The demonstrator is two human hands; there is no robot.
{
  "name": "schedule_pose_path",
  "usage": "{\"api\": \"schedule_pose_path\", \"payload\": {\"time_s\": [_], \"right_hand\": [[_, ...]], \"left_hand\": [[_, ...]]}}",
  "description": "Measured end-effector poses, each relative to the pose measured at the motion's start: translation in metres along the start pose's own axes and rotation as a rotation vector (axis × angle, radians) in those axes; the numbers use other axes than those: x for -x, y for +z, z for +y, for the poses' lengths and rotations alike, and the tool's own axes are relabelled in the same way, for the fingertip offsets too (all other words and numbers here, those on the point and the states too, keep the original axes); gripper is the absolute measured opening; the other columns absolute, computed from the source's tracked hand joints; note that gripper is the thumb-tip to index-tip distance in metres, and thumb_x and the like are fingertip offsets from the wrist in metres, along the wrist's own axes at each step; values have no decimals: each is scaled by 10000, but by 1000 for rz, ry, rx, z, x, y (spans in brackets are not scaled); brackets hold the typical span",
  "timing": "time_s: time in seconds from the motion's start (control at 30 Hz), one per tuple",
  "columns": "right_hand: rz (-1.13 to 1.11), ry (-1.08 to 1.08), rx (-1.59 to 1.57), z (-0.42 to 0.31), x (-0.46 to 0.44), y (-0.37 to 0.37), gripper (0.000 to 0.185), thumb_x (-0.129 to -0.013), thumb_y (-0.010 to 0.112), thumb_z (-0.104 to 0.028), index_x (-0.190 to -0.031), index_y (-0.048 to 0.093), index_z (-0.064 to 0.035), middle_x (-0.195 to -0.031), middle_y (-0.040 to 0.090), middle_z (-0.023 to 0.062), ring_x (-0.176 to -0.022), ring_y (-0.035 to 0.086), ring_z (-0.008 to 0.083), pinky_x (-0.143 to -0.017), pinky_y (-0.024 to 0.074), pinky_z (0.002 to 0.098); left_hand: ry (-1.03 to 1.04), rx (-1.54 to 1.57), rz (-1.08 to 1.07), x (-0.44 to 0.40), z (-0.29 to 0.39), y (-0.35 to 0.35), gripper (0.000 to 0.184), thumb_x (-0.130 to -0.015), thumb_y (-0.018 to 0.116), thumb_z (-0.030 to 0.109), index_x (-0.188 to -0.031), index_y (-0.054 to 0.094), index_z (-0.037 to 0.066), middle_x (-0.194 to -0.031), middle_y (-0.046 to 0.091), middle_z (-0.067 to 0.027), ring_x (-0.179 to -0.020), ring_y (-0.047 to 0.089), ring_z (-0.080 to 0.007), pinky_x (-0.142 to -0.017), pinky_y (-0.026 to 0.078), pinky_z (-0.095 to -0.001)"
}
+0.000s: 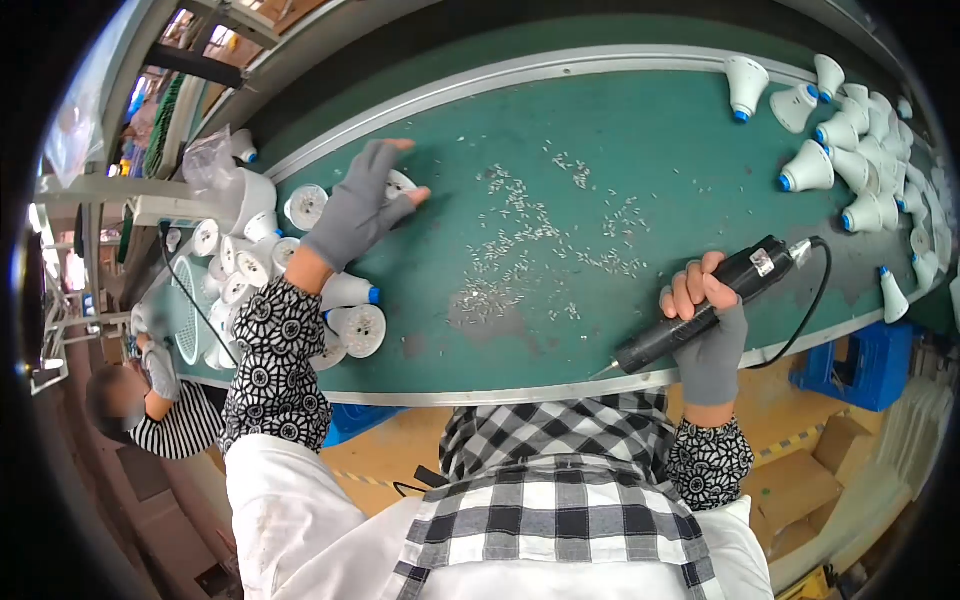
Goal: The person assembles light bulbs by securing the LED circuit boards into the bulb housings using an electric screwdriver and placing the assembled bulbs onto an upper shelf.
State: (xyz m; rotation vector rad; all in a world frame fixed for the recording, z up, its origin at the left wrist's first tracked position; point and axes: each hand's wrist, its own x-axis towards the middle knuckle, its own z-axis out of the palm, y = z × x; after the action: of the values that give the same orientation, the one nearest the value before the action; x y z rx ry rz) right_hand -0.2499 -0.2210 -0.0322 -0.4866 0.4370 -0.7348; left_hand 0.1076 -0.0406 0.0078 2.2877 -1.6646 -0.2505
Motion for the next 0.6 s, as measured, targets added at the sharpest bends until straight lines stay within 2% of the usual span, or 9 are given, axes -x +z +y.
{"api": "schedule_pose_path", "payload": {"time_s": [0.07, 0.1, 0.2, 0.23, 0.33, 0.43, 0.47, 0.5, 0.6], "right_hand": [[4, -58, -11, -5, 5, 10, 162, -879, 583, -88, -994, 472, -60, -729, 399, 2, -614, 414, 113, -638, 407, 292], [5, -78, -34, -8, 4, 15, 157, -883, 581, -90, -990, 471, -61, -730, 400, 2, -617, 414, 112, -643, 409, 293], [15, -139, -73, -11, -1, 32, 129, -899, 568, -98, -967, 462, -68, -733, 393, 1, -642, 412, 110, -667, 405, 294], [22, -163, -73, -10, -5, 38, 125, -901, 566, -100, -961, 460, -71, -733, 389, 0, -646, 411, 109, -669, 404, 294], [28, -243, -37, -2, -18, 45, 114, -910, 557, -108, -930, 448, -84, -738, 394, -1, -665, 416, 114, -693, 401, 302], [68, -330, 20, 9, -31, 56, 116, -910, 558, -111, -912, 443, -90, -746, 430, 7, -697, 454, 130, -725, 410, 318], [92, -350, 41, 14, -34, 58, 117, -909, 558, -111, -910, 443, -90, -746, 434, 10, -704, 462, 133, -731, 415, 320], [114, -370, 63, 19, -38, 60, 118, -908, 558, -111, -909, 442, -89, -745, 439, 13, -711, 470, 137, -738, 420, 322], [149, -375, 92, 26, -45, 61, 118, -905, 558, -113, -905, 444, -84, -740, 453, 27, -722, 491, 149, -763, 438, 335]], "left_hand": [[3, 216, 109, 6, -3, 9, 556, -902, 638, 309, -1328, 394, 47, -1314, 450, -184, -1163, 525, -264, -932, 441, -374], [-73, 235, 164, 8, -7, 17, 644, -870, 680, 364, -1331, 378, 30, -1259, 530, -181, -1080, 581, -217, -906, 455, -349], [-540, 362, 40, 9, 3, 12, 706, -801, 740, 413, -1303, 412, 39, -1073, 635, -149, -930, 637, -219, -828, 494, -339], [-510, 240, 39, 7, 0, 13, 728, -751, 779, 432, -1256, 451, 24, -934, 671, -126, -864, 651, -204, -756, 512, -316], [-465, 256, -69, 8, 5, 4, 615, -788, 754, 380, -1210, 491, 18, -960, 656, -111, -857, 641, -172, -728, 506, -287], [-462, 702, 136, 16, 25, -12, 534, -802, 733, 305, -1190, 508, 14, -953, 641, -71, -844, 621, -134, -723, 490, -271], [-473, 772, 184, 21, 44, -25, 453, -839, 677, 262, -1184, 511, 21, -944, 619, -45, -829, 597, -114, -717, 473, -260], [-488, 986, 172, 30, 57, -37, 472, -819, 711, 263, -1169, 507, 22, -927, 629, -58, -839, 600, -97, -700, 483, -240], [-396, 1307, 196, 60, 88, -29, 693, -796, 679, 501, -1230, 462, 8, -894, 613, -87, -794, 597, -158, -669, 474, -270]]}}
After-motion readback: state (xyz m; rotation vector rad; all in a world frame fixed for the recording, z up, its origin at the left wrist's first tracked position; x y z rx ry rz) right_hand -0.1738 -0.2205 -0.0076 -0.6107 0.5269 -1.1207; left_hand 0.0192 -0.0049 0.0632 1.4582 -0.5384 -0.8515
